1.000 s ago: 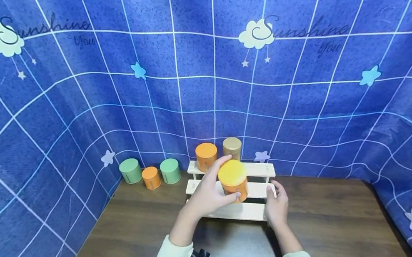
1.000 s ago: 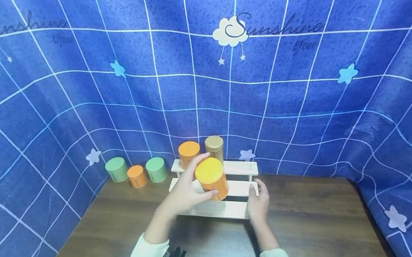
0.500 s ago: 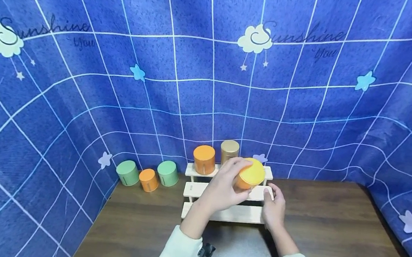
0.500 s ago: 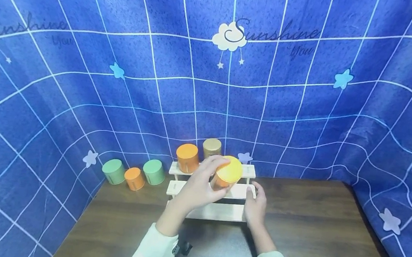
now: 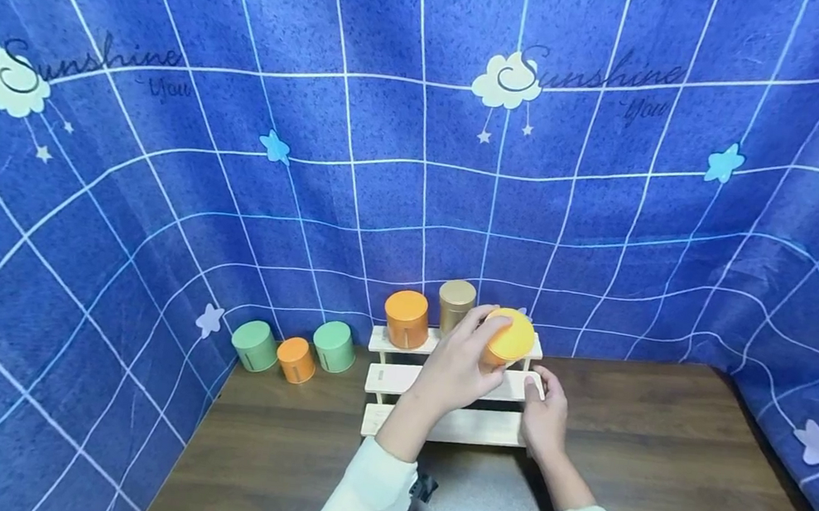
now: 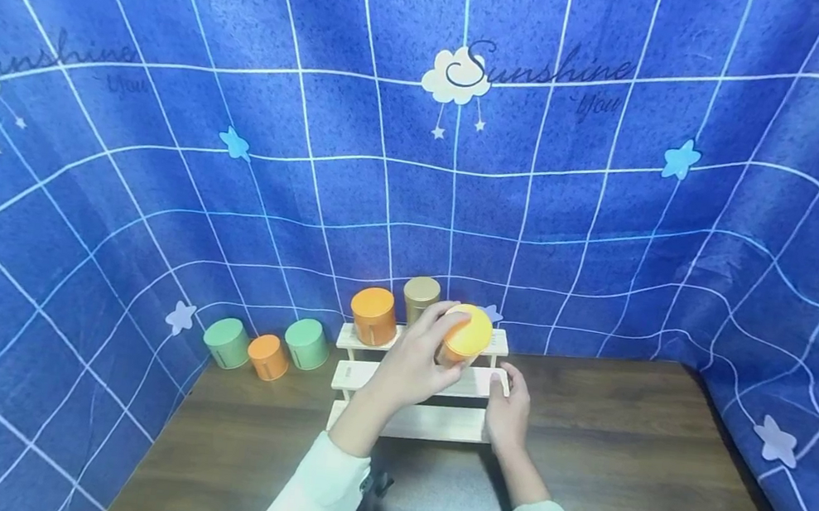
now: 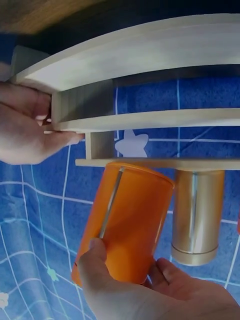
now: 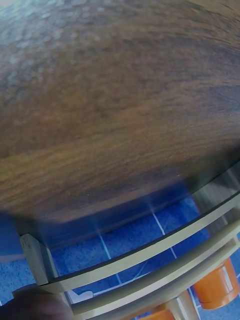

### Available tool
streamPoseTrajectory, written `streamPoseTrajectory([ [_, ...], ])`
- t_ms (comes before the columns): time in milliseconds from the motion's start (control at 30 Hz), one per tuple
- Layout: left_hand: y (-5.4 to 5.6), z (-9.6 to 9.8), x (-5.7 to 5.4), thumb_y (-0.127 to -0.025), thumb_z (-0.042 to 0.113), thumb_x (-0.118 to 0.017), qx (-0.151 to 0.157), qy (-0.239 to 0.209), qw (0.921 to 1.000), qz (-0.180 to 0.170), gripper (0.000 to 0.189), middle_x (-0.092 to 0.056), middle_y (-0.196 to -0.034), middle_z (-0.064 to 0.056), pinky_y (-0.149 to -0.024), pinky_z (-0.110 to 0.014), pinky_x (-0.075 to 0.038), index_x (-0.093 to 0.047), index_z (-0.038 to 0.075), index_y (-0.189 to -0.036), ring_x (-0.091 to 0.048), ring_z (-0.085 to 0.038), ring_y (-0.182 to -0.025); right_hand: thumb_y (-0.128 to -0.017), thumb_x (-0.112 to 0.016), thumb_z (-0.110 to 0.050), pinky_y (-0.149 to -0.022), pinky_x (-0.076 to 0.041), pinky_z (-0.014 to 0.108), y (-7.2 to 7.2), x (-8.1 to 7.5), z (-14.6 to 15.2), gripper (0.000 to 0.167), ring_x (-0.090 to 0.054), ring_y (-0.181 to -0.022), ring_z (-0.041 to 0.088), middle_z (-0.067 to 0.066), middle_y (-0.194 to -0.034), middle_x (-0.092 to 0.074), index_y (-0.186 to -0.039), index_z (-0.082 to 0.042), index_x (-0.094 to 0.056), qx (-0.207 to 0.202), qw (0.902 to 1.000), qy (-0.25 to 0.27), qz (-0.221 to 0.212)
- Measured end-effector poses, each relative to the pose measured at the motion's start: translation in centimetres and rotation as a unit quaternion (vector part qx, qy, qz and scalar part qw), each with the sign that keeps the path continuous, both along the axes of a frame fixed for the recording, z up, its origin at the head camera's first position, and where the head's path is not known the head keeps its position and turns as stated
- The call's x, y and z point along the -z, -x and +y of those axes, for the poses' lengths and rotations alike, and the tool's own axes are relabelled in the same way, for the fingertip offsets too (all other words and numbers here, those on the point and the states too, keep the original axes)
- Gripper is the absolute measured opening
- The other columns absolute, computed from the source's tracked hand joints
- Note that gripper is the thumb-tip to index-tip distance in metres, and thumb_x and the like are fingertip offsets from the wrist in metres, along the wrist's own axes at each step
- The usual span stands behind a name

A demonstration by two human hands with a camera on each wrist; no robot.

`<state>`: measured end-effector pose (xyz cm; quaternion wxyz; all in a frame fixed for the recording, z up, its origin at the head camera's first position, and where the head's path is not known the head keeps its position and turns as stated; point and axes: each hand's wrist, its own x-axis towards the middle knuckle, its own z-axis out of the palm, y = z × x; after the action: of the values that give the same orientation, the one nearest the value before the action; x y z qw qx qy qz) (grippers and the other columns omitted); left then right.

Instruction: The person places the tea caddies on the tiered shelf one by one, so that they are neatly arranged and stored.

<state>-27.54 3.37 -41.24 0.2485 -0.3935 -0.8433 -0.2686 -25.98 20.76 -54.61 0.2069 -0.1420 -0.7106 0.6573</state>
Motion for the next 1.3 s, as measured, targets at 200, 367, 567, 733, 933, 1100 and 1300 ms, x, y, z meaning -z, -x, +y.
streamPoseTrajectory([
  [200, 0.5, 0.6, 0.7, -0.08, 0.015, -0.087, -0.005, -0.005, 0.9999, 0.01, 0.071, -0.052, -0.155, -0.013, -0.115, -0.045, -0.052, -0.056, 0.017, -0.143, -0.059, -0.033, -0.141, -0.108, -0.054, -0.014, -0.098, -0.041, 0.017, 0.1, 0.3, -0.1, 0.041, -0.054, -0.121, 0.018, 0.023, -0.142, -0.062, -0.146, 0.0, -0.056, 0.005, 0.9999, -0.008, -0.007],
  [367, 1.0, 1.1, 0.5, -0.082, 0.021, -0.086, -0.036, 0.02, 0.9966, 0.071, 0.064, -0.053, -0.157, -0.014, -0.13, -0.055, -0.033, -0.06, 0.015, -0.14, -0.042, -0.038, -0.156, -0.108, -0.054, -0.014, -0.119, -0.04, 0.042, 0.0, 0.1, 0.0, 0.042, -0.049, -0.139, 0.03, 0.027, -0.151, -0.055, -0.147, 0.002, -0.054, 0.0, 1.0, 0.004, 0.001],
  [567, 1.1, 1.6, -0.1, -0.08, 0.025, -0.085, -0.085, 0.06, 0.9883, 0.112, 0.069, -0.059, -0.154, -0.003, -0.127, -0.067, -0.029, -0.062, 0.015, -0.144, -0.043, -0.037, -0.155, -0.108, -0.054, -0.011, -0.128, -0.031, 0.053, -0.1, 0.1, 0.1, 0.041, -0.042, -0.149, 0.034, 0.029, -0.156, -0.05, -0.146, 0.004, -0.053, -0.005, 0.9998, 0.018, 0.008],
  [733, 1.2, 2.1, -0.3, -0.084, 0.024, -0.081, -0.106, 0.068, 0.9865, 0.105, 0.061, -0.059, -0.154, -0.004, -0.126, -0.069, -0.029, -0.062, 0.019, -0.142, -0.041, -0.038, -0.156, -0.108, -0.053, -0.011, -0.124, -0.035, 0.05, -0.2, 0.3, -0.1, 0.041, -0.048, -0.142, 0.032, 0.029, -0.153, -0.054, -0.146, 0.004, -0.054, -0.002, 0.9999, 0.016, 0.005],
  [933, 1.7, 2.4, -0.3, -0.089, 0.025, -0.077, -0.145, 0.102, 0.9779, 0.11, 0.055, -0.057, -0.153, -0.004, -0.125, -0.069, -0.031, -0.062, 0.023, -0.142, -0.038, -0.039, -0.157, -0.108, -0.053, -0.011, -0.124, -0.035, 0.051, -0.3, 0.4, -0.2, 0.04, -0.048, -0.142, 0.032, 0.028, -0.153, -0.055, -0.146, 0.004, -0.054, -0.001, 1.0, 0.006, 0.006],
  [1100, 1.7, 2.7, -0.6, -0.095, 0.031, -0.073, -0.187, 0.15, 0.9643, 0.114, 0.058, -0.057, -0.154, 0.001, -0.127, -0.066, -0.029, -0.056, 0.025, -0.151, -0.036, -0.034, -0.159, -0.108, -0.052, -0.01, -0.128, -0.031, 0.055, -0.1, 0.4, 0.0, 0.04, -0.042, -0.149, 0.036, 0.03, -0.155, -0.051, -0.146, 0.005, -0.053, -0.002, 0.9999, 0.006, 0.01],
  [1300, 1.7, 3.2, -0.7, -0.086, 0.043, -0.084, -0.212, 0.185, 0.9527, 0.115, 0.081, -0.054, -0.159, 0.002, -0.127, -0.073, -0.021, -0.049, 0.027, -0.157, -0.033, -0.031, -0.161, -0.109, -0.053, -0.013, -0.116, -0.041, 0.045, -0.1, 0.1, 0.0, 0.04, -0.052, -0.134, 0.031, 0.028, -0.149, -0.058, -0.146, 0.002, -0.054, 0.007, 0.9999, -0.007, 0.01],
])
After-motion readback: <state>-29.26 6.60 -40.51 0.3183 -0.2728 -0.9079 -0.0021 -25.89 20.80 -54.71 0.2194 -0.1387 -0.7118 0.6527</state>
